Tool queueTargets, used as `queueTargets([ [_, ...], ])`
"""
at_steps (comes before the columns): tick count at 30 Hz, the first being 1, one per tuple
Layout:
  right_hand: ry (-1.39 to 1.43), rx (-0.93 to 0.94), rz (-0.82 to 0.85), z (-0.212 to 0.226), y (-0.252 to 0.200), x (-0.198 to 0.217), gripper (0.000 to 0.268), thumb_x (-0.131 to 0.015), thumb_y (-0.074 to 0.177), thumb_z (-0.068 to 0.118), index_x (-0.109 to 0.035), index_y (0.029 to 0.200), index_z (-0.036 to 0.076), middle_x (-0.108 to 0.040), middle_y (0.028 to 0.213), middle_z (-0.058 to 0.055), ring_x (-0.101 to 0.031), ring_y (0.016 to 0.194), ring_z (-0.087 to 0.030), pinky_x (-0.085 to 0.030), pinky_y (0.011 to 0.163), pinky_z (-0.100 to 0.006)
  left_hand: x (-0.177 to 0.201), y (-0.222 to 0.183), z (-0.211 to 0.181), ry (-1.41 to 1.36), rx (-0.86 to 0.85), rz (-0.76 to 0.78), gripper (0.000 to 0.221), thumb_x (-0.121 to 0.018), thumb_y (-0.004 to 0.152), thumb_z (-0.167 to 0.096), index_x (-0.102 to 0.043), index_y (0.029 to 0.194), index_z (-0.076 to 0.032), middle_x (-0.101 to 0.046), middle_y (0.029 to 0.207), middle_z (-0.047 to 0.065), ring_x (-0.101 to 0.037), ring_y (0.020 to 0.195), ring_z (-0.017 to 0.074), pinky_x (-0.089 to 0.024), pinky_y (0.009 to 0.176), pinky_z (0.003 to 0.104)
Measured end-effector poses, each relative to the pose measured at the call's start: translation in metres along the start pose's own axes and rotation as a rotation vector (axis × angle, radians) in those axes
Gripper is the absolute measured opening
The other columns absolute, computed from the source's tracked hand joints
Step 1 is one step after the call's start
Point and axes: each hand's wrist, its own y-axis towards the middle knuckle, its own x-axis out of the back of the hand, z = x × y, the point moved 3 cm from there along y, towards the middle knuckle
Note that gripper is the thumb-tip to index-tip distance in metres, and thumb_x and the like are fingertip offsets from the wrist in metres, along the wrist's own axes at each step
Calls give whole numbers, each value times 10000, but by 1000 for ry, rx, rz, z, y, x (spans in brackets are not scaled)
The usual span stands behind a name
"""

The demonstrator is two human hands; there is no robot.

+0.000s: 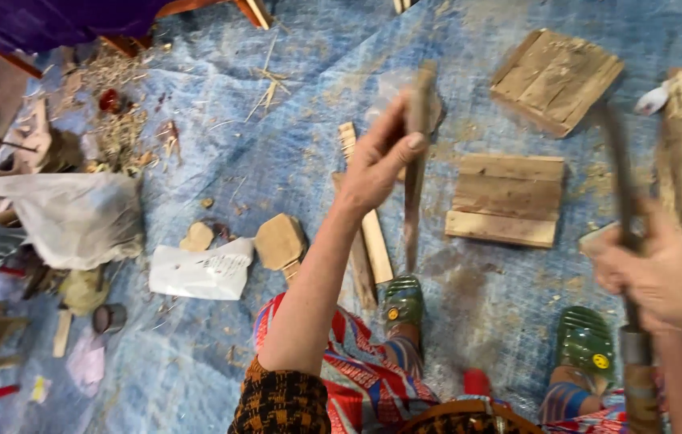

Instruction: Shaving and shaping a piece of wood using a large curved hand blade on a floor workspace.

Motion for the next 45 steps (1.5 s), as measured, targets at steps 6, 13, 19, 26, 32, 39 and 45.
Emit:
queueTargets([
  [6, 241, -540, 142, -109, -10, -65, 628, -638, 869, 75, -486, 1477, 120, -471, 582, -6, -376, 395, -95, -279, 313, -249, 31, -31, -17, -65, -39, -167, 869, -732, 930, -40, -228, 1636, -94, -546, 1445, 147, -607, 1259, 270, -536, 1070, 399],
  [13, 407, -248, 468, -40, -33, -79, 737, -574, 1002, 380, -291, 1658, 199, -742, 888, -81, -696, 804, -187, -589, 631, -321, 33, -56, 34, -116, -137, -274, 751, -654, 919, 120, -326, 1558, -100, -564, 1308, 101, -599, 1100, 213, -521, 1027, 388],
  [19, 454, -577, 232, -140, -85, -61, 541, -523, 943, 84, -460, 1480, 108, -523, 638, -98, -428, 389, -153, -300, 291, -300, 34, -62, 8, 215, 82, -423, 684, -758, 872, -97, -438, 1473, -35, -677, 1177, 149, -695, 1081, 257, -619, 942, 360],
  [26, 176, -352, 395, -1, -68, -139, 702, -607, 906, 210, -413, 1576, 135, -616, 661, -93, -518, 406, -142, -395, 266, -276, 44, -87, 0, 75, -22, -341, 706, -828, 813, 2, -507, 1436, -84, -601, 1247, 82, -612, 996, 177, -558, 901, 308],
  [32, 133, -342, 507, 15, -56, -182, 588, -456, 985, 331, -415, 1540, 138, -630, 640, -105, -527, 396, -151, -418, 286, -283, 33, -105, 16, -222, -32, -279, 715, -839, 774, 42, -519, 1403, -71, -627, 1205, 80, -618, 1048, 193, -553, 943, 336],
  [39, -13, -439, 445, 7, -44, -194, 595, -514, 946, 352, -557, 1488, 109, -615, 605, -122, -486, 335, -161, -360, 258, -299, 24, -124, 16, -309, -52, -347, 681, -846, 774, 22, -541, 1376, -62, -660, 923, 71, -664, 801, 147, -606, 763, 287],
  [45, 44, -461, 493, -5, -32, -199, 594, -516, 939, 355, -590, 1470, 99, -615, 571, -123, -484, 312, -144, -352, 241, -277, 30, -121, 29, -343, -67, -372, 664, -804, 795, 101, -552, 1384, -71, -636, 1021, 82, -647, 829, 140, -600, 769, 272],
])
